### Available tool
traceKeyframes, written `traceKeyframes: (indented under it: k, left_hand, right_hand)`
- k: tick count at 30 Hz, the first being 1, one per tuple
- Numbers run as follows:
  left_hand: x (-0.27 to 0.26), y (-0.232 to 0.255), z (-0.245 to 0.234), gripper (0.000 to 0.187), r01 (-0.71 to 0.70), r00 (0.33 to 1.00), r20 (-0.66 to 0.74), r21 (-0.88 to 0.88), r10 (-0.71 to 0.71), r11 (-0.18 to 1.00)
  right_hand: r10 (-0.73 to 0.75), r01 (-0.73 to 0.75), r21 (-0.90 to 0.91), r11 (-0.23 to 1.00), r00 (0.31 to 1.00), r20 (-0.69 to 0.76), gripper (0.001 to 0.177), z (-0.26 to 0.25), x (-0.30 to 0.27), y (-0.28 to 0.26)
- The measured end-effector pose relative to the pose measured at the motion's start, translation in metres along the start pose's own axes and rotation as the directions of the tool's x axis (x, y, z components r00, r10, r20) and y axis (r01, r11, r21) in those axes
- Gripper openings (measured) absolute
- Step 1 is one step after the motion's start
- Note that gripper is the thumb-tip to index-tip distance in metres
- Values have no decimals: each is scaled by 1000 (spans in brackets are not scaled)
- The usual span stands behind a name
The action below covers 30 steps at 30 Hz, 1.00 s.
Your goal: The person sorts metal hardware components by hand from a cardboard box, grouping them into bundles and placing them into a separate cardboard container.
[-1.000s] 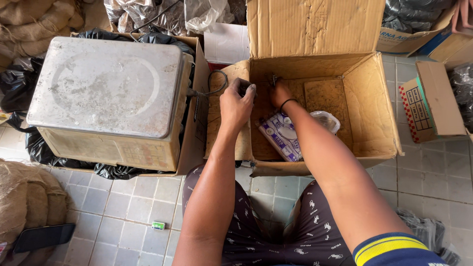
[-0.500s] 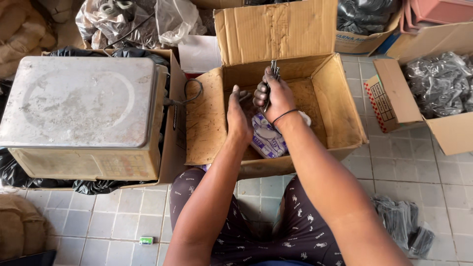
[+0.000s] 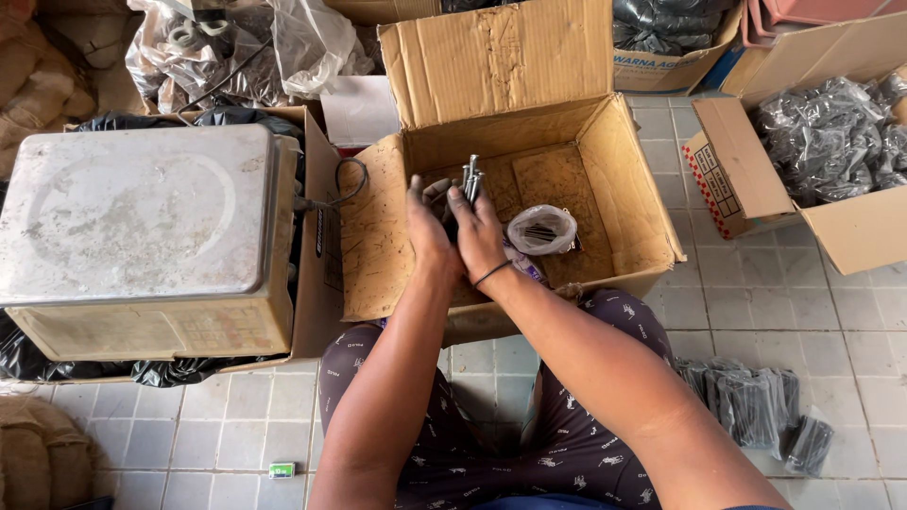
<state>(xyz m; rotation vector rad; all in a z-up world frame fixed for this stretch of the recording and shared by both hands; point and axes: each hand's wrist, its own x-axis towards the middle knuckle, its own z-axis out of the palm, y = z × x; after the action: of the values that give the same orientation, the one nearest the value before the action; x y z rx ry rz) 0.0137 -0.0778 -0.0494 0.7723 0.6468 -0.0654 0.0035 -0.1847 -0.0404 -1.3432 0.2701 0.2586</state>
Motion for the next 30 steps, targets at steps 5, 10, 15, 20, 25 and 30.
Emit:
traceKeyframes:
  k: [5,10,15,20,25,30]
  left_hand:
    - [-10,9,5,46,-318,935,253,281,249,906]
    - [-18,19,10,44,-419,824,491,189,285,888]
    - [-17,17,-2,59,-389,907,307,874,289,290]
    - [-19,13,0,57,-424,887,349,876,303,231]
    - [-29,13,2,51,-448,880,368,852,299,270]
    - [-28,12,6,46,-464,867,359,835,345,296]
  right_hand:
    - [29,-16,-180,983,997,70,33,-1,2,1]
    - [39,228,-735,638,944,327,35,-28,9,-14]
    - [49,242,-865,439,955,292,45,-41,17,-22]
    - [43,329,-866,378,928,371,44,-40,18,-26]
    - [88,361,-879,312,910,405,31,-38,16,-30]
    - [38,364,-884,293,919,391,28,-35,17,-28]
